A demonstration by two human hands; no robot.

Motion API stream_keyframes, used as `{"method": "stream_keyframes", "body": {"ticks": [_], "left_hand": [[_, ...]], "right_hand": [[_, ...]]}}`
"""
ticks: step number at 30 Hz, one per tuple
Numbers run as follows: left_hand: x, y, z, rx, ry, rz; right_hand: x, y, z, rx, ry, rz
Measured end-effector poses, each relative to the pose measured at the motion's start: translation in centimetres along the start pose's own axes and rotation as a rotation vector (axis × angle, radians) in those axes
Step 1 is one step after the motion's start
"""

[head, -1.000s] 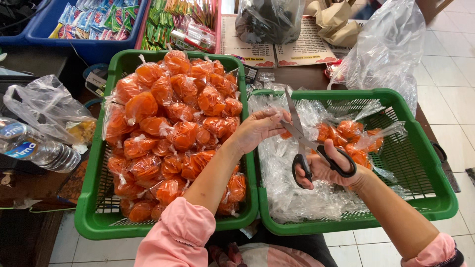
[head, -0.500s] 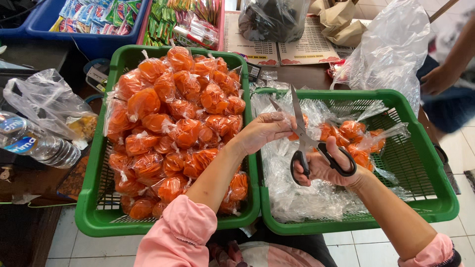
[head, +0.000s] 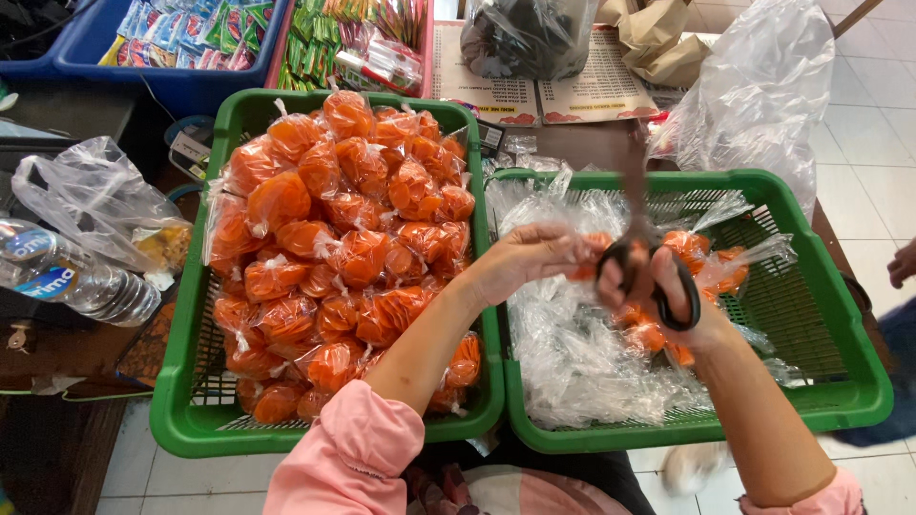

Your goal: The person uses scissors to trim excess plastic from small bags containing orange food items, handling each bag individually and placing the finished items into a green basket.

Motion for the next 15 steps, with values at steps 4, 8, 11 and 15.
{"method": "stream_keyframes", "body": {"ticks": [4,8,11,15], "left_hand": [[-1.1,0.2,-0.1,-0.04,0.042,-0.059],[-1.4,0.2,-1.4,-0.064,0.141,-0.084],[0.2,-0.3,0.8,-0.105,0.184,-0.115],[1.1,-0.2,5.2,-0.301,0.098,-0.178]], "right_hand": [[0.9,2.3,3.9,-0.505,0.348,-0.031],[-1.8,1.8,3.3,-0.602,0.16,-0.043],[-5.2,1.7,4.1,-0.63,-0.001,-0.026],[-3.9,2.0,4.4,-0.706,-0.012,0.09]]}}
Point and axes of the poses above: each hand's wrist, its own y-axis away from the middle knuckle, its own z-axis out of the back of the hand, x = y × z, the point moved 9 cm from there along -y, towards the middle knuckle, and after that the axes turned 11 degrees about x, right-handed, at the moved point
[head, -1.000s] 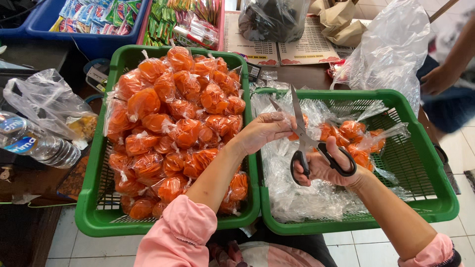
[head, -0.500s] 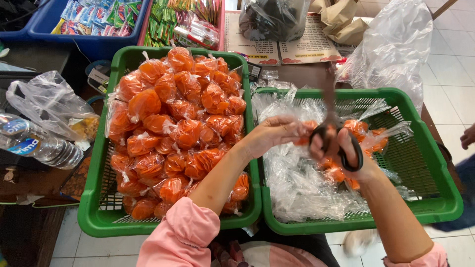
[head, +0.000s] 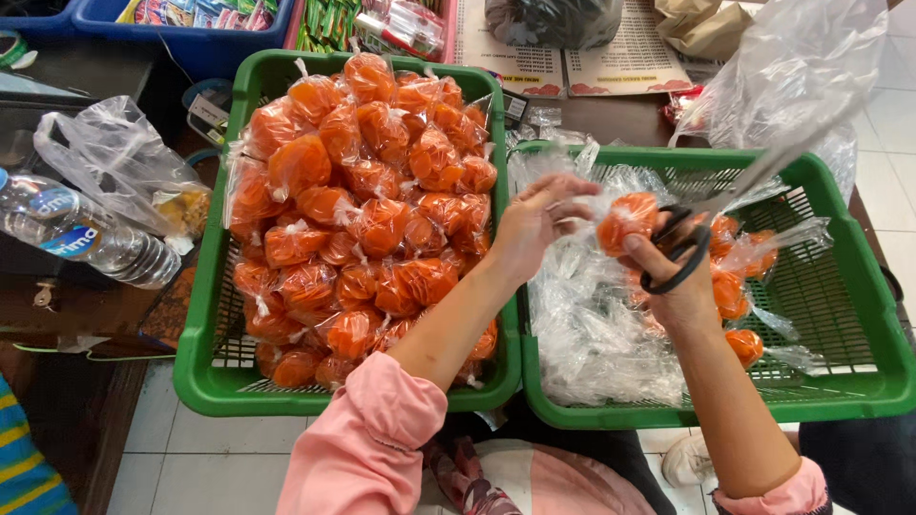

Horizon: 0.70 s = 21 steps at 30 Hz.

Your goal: The person uses scissors to trim excess plastic from small bags containing orange food items, handling each bag individually and placing the finished items into a green basket.

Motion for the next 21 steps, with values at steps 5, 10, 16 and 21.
{"method": "stream_keyframes", "body": {"ticks": [5,10,16,21], "left_hand": [[2.3,1.4,1.0,-0.148,-0.895,-0.033],[7.7,1.9,0.8,-0.036,-1.372,-0.14],[11.2,1.8,0.8,-0.064,-2.04,-0.218],[8.2,3.1,-1.8,-0.189,-2.045,-0.529]], "right_hand": [[6.0,1.2,-7.5,0.17,0.288,0.126],[5.9,0.9,-17.1,0.32,0.743,-0.073],[-0.4,0.2,-22.0,0.546,1.209,-0.268],[-2.9,-0.3,-20.6,0.551,1.376,-0.376]]}}
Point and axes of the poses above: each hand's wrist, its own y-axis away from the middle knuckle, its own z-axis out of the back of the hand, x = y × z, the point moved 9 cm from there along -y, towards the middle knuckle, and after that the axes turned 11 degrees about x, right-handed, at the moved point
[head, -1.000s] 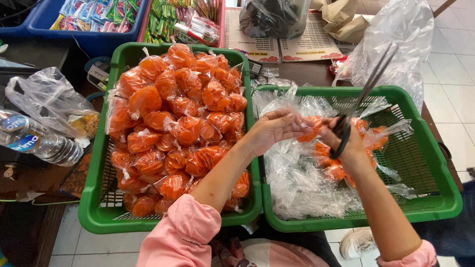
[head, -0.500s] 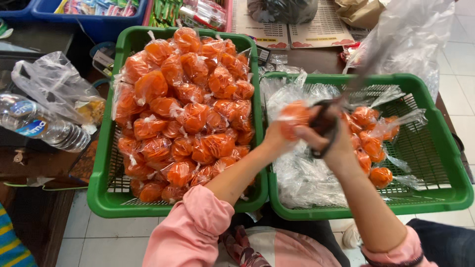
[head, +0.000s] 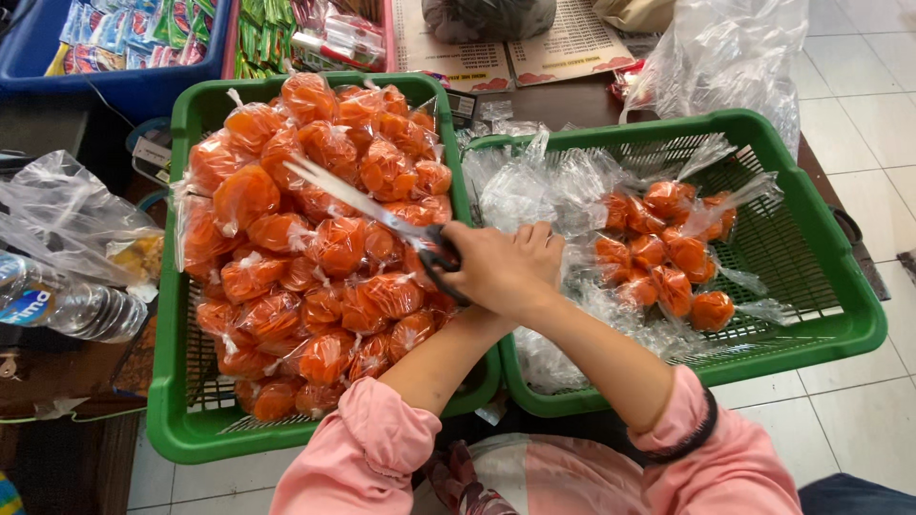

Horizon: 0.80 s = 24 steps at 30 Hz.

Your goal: The person uses scissors to trim excess plastic from small bags containing orange food items, handling each bag individually and placing the finished items into a green basket.

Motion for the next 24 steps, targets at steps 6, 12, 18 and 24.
{"method": "stream_keyframes", "body": {"ticks": [6,12,18,24], "left_hand": [[0.1,-1.4,3.2,0.385,0.141,0.013],[-0.6,-3.2,6.8,0.379,0.475,0.092],[-0.5,-3.6,8.3,0.286,0.75,0.127],[-1.9,-3.3,7.6,0.444,1.017,0.151]], "right_hand": [[-11.3,8.8,9.8,-0.536,-0.251,-0.006],[-28.5,13.1,11.5,-0.776,-0.063,-0.558],[-29.3,12.5,10.0,-0.731,-0.257,-0.41],[-21.7,14.6,12.6,-0.738,-0.33,-0.182]]}}
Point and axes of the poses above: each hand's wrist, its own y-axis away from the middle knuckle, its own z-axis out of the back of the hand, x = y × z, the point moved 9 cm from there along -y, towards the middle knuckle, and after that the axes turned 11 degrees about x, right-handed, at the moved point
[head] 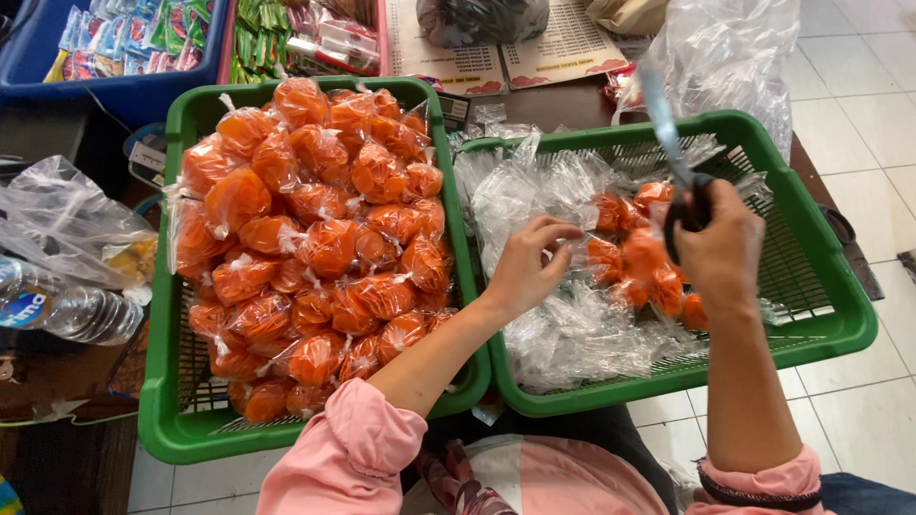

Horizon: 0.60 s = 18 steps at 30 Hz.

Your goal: The person uses scissors to trim excess plastic from small bags containing orange food items, handling each bag individually and placing the finished items into a green basket.

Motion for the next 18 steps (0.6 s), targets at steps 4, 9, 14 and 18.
{"method": "stream_keyframes", "body": {"ticks": [4,9,14,18], "left_hand": [[3.2,-0.5,-1.2,-0.015,0.079,-0.121],[2.1,-0.2,-1.2,0.047,0.25,-0.063],[3.5,-0.6,0.2,-0.019,0.403,0.072],[4.5,-0.8,2.3,-0.121,0.633,0.145]], "right_hand": [[2.6,0.9,-1.7,-0.053,0.017,0.143],[7.8,1.9,-3.7,0.156,-0.209,0.183],[7.9,1.8,-3.5,0.306,-0.547,0.109],[6.0,2.5,-4.5,0.645,-0.657,0.077]]}}
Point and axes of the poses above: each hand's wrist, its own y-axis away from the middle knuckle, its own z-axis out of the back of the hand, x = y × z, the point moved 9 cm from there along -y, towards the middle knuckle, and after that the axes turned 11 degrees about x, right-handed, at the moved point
